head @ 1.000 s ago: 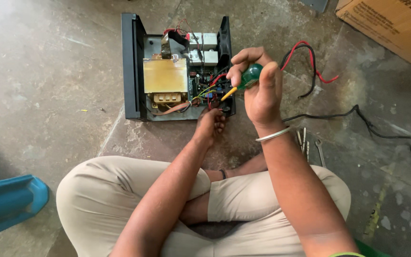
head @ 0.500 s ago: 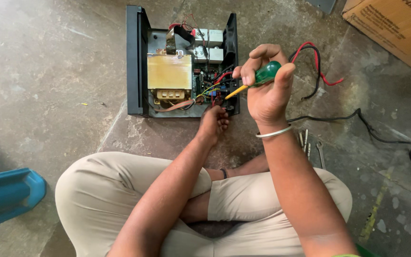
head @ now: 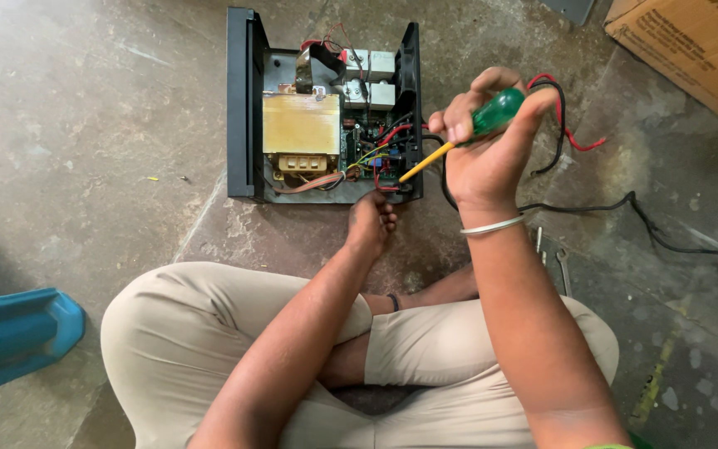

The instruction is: The person sits on the floor and uses a screwdriver to tighten screws on the internal components of an open electronic device. They then use their hands to adjust and connect wires within the device's casing.

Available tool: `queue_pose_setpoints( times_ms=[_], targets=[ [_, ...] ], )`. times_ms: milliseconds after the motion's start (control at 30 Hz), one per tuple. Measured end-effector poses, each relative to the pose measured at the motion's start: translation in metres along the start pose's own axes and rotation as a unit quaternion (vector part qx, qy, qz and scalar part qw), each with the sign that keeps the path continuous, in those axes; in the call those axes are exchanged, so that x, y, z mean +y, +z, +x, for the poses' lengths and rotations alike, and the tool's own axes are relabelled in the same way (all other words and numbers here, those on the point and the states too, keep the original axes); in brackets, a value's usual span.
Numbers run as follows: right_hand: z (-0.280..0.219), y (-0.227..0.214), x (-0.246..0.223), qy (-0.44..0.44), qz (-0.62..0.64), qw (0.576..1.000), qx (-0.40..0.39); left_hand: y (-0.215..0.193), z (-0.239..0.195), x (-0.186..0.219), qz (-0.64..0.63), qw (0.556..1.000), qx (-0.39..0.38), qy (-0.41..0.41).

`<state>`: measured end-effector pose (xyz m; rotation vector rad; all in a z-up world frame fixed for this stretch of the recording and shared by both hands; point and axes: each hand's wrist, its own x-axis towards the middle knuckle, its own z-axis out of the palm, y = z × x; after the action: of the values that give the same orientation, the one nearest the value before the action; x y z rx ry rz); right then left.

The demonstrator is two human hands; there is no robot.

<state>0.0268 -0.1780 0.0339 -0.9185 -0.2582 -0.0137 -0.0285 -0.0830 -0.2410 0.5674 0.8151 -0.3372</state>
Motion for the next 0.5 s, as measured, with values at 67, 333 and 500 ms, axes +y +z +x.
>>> queue_pose_setpoints(
  times_ms=[67, 333, 500],
  targets=[
    [0.004, -0.005, -0.004, 0.007, 0.020, 0.999, 0.027, 0.001, -0.007, 0.004, 0.047, 0.998, 0.013, 0.033],
    [0.020, -0.027, -0.018, 0.006, 0.052, 0.992, 0.115, 0.000, -0.041, 0.017, 0.127, 0.979, 0.014, 0.157],
    [0.031, -0.042, -0.014, 0.035, 0.088, 0.984, 0.154, 0.003, -0.048, 0.028, 0.197, 0.954, -0.010, 0.225]
  ],
)
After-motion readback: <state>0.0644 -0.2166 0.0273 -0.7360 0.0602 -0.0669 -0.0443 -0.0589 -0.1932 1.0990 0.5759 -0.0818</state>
